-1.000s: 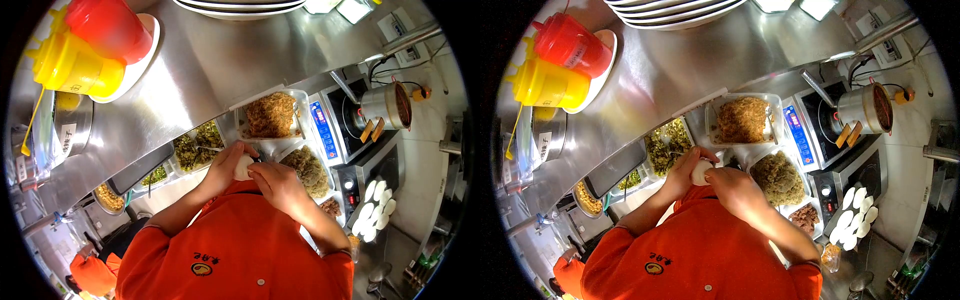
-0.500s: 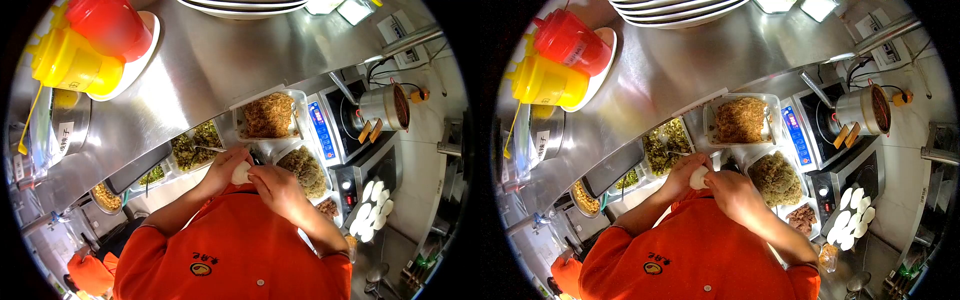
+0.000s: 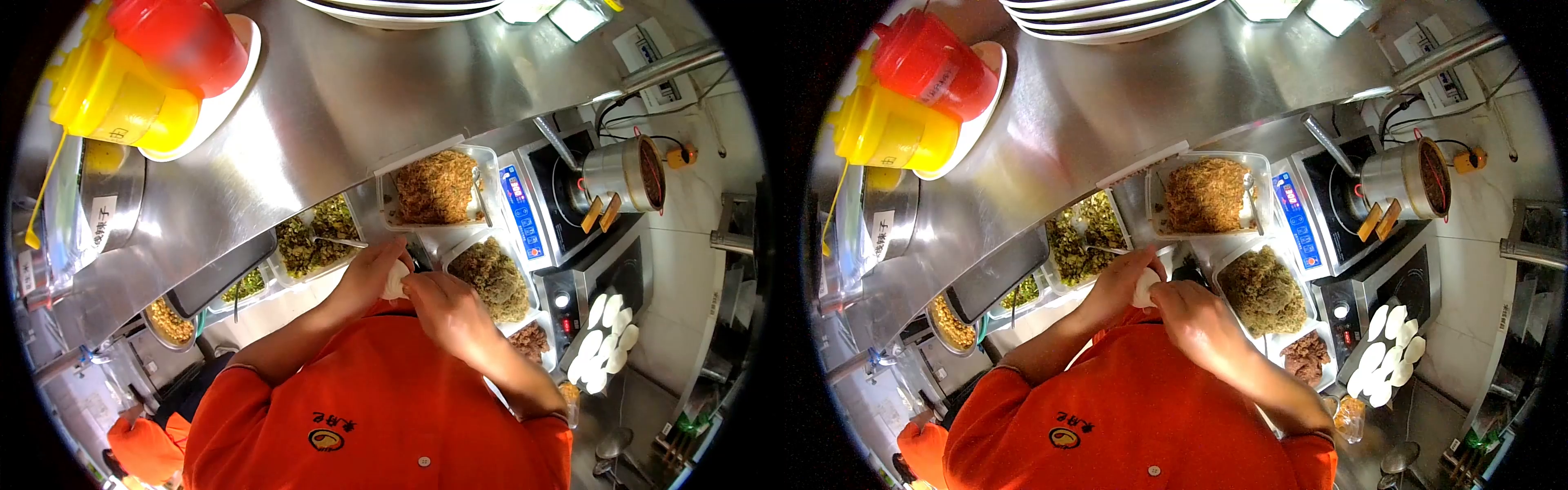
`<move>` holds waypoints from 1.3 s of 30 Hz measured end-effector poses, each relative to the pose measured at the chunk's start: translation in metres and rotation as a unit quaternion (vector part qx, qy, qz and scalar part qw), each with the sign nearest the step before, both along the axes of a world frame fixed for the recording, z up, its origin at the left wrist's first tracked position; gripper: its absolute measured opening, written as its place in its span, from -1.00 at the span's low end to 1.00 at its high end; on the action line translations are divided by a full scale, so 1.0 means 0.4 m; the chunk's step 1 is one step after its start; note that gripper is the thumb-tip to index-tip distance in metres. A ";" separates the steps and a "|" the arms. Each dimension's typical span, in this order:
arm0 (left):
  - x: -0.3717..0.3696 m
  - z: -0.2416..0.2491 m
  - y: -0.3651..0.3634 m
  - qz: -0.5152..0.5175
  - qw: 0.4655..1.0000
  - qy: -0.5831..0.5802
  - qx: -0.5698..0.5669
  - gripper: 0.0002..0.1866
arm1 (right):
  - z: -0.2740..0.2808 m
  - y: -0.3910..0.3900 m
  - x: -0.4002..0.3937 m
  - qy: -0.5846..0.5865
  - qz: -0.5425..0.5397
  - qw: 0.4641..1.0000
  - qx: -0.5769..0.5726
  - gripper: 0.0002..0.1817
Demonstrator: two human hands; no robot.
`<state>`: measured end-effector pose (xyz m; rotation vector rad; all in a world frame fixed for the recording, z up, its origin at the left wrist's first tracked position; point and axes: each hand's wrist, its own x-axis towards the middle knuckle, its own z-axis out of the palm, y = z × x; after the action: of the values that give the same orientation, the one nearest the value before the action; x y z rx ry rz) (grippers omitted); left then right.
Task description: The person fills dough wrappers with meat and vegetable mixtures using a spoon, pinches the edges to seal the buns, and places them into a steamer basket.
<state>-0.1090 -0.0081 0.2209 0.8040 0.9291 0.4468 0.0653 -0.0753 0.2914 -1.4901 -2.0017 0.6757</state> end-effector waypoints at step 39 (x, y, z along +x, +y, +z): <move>0.010 0.008 -0.008 -0.034 0.967 -0.115 -0.223 -0.43 | 0.007 -0.001 0.014 -0.123 0.101 0.987 0.032 -0.63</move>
<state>-0.1050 -0.0114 0.2241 0.3616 0.7431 0.2483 0.0711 -0.0756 0.2944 -1.4030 -2.3633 0.5214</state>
